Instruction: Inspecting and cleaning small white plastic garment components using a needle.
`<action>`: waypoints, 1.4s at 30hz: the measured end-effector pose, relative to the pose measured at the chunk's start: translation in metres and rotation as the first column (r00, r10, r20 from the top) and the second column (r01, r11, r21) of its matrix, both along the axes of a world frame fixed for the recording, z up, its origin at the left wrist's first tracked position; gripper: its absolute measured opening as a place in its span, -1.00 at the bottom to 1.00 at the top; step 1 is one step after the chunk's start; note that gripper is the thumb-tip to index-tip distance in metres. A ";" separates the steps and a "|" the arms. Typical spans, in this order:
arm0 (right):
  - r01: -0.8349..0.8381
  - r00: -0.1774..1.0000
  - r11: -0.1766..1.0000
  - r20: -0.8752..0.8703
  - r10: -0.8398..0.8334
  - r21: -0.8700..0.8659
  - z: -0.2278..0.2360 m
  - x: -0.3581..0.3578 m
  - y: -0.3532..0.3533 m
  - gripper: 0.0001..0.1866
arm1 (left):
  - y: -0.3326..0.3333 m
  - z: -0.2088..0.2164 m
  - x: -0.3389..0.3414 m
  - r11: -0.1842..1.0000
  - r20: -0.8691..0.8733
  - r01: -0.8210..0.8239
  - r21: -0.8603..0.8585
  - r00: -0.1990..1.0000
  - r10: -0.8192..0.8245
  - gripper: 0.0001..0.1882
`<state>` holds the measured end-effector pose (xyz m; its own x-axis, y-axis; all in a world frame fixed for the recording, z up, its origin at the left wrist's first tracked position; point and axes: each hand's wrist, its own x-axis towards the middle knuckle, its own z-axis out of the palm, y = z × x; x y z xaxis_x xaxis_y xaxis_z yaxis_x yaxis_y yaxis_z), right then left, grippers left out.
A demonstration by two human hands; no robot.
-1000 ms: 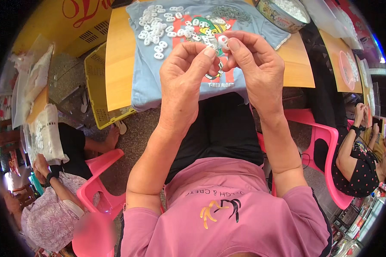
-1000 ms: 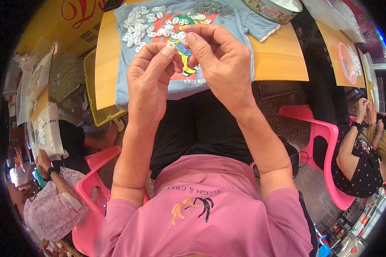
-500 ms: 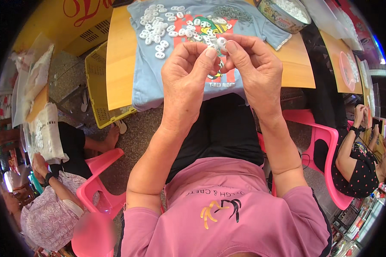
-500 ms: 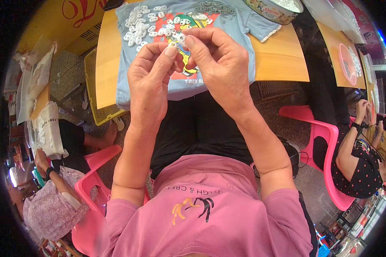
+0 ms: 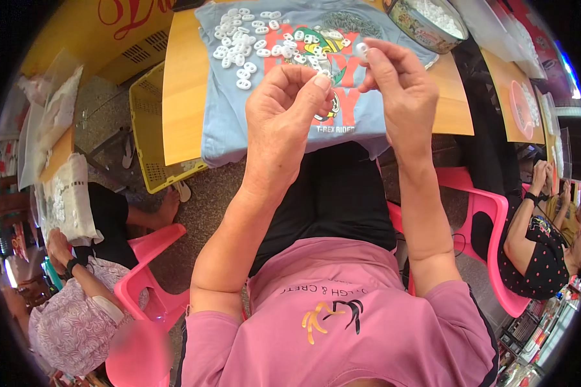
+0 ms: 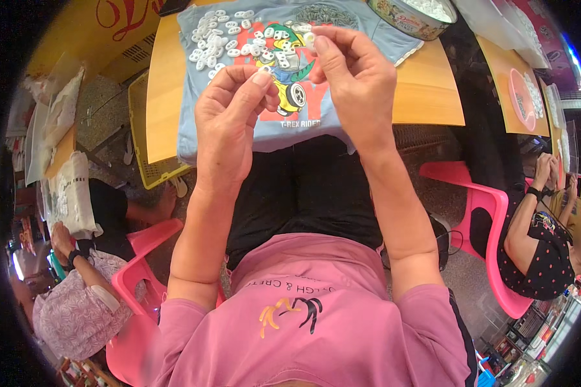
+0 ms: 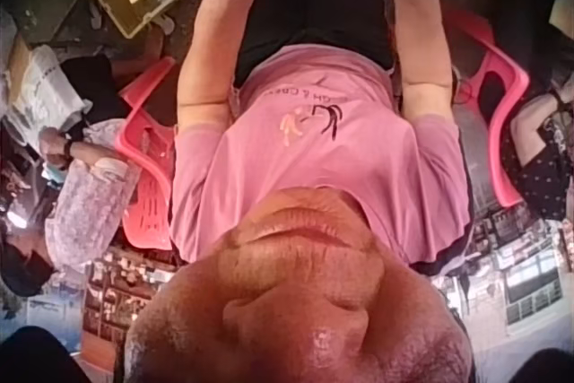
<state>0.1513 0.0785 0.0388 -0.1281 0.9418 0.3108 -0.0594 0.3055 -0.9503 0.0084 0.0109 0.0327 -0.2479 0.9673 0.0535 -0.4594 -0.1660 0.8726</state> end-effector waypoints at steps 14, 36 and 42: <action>-0.217 0.683 0.950 0.730 -0.014 0.222 0.001 0.020 0.025 -0.81 | -0.003 0.008 -0.003 0.988 0.106 0.118 0.097 0.986 -0.128 -0.84; -0.660 0.557 0.512 0.815 -0.158 0.550 0.091 0.031 -0.007 -0.87 | -0.009 0.007 0.002 0.953 0.123 0.298 0.045 0.946 -0.301 -0.81; -0.720 0.491 0.482 0.857 -0.153 0.499 0.088 0.035 -0.001 -0.89 | -0.009 0.011 0.005 0.935 0.143 0.350 0.050 0.924 -0.353 -0.81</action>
